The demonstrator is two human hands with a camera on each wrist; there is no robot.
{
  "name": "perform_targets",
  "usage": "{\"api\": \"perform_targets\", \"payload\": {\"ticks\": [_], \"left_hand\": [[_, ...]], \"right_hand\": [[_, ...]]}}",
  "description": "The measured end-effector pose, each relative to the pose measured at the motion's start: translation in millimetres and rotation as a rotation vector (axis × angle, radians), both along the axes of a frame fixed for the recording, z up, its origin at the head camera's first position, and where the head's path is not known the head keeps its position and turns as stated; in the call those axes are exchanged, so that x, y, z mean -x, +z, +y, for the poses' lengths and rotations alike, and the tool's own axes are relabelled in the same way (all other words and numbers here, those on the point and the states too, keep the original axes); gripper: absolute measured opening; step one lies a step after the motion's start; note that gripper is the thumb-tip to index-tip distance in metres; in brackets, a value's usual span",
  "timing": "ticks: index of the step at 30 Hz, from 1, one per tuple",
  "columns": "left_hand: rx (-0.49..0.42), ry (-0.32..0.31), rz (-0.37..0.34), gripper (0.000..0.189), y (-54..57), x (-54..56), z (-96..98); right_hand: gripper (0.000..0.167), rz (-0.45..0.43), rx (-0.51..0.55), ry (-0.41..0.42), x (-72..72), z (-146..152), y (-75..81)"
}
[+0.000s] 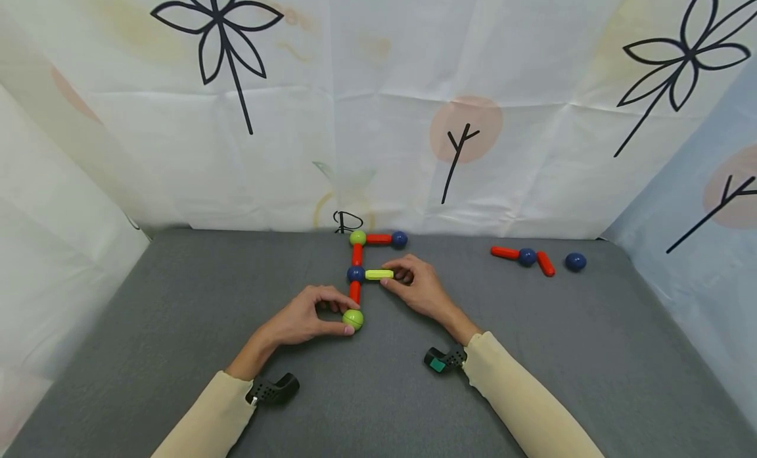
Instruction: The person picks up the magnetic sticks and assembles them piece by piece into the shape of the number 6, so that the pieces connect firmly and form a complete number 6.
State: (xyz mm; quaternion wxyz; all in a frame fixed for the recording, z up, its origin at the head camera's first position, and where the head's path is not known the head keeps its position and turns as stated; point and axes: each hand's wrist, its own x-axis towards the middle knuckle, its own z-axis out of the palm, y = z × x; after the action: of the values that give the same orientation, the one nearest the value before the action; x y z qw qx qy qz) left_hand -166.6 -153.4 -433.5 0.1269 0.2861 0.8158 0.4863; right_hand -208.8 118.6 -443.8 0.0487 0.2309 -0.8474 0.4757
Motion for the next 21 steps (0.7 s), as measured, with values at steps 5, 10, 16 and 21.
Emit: {"api": "perform_targets", "payload": {"ticks": [5,10,16,21], "left_hand": [[-0.002,0.000,0.006,0.035,-0.6,0.2,-0.5],[-0.012,0.000,0.011,0.035,-0.6,-0.2,0.2],[-0.015,-0.006,0.033,0.035,-1.2,0.2,0.8],[0.003,-0.001,0.026,0.034,-1.6,0.6,-0.1]], "right_hand": [[0.026,-0.022,0.020,-0.003,-0.9,0,1.6],[0.028,-0.047,0.059,0.006,-0.3,3,3.1],[0.029,-0.034,0.069,-0.013,2.7,17,7.0],[0.030,-0.023,0.047,-0.066,4.7,39,11.7]]}}
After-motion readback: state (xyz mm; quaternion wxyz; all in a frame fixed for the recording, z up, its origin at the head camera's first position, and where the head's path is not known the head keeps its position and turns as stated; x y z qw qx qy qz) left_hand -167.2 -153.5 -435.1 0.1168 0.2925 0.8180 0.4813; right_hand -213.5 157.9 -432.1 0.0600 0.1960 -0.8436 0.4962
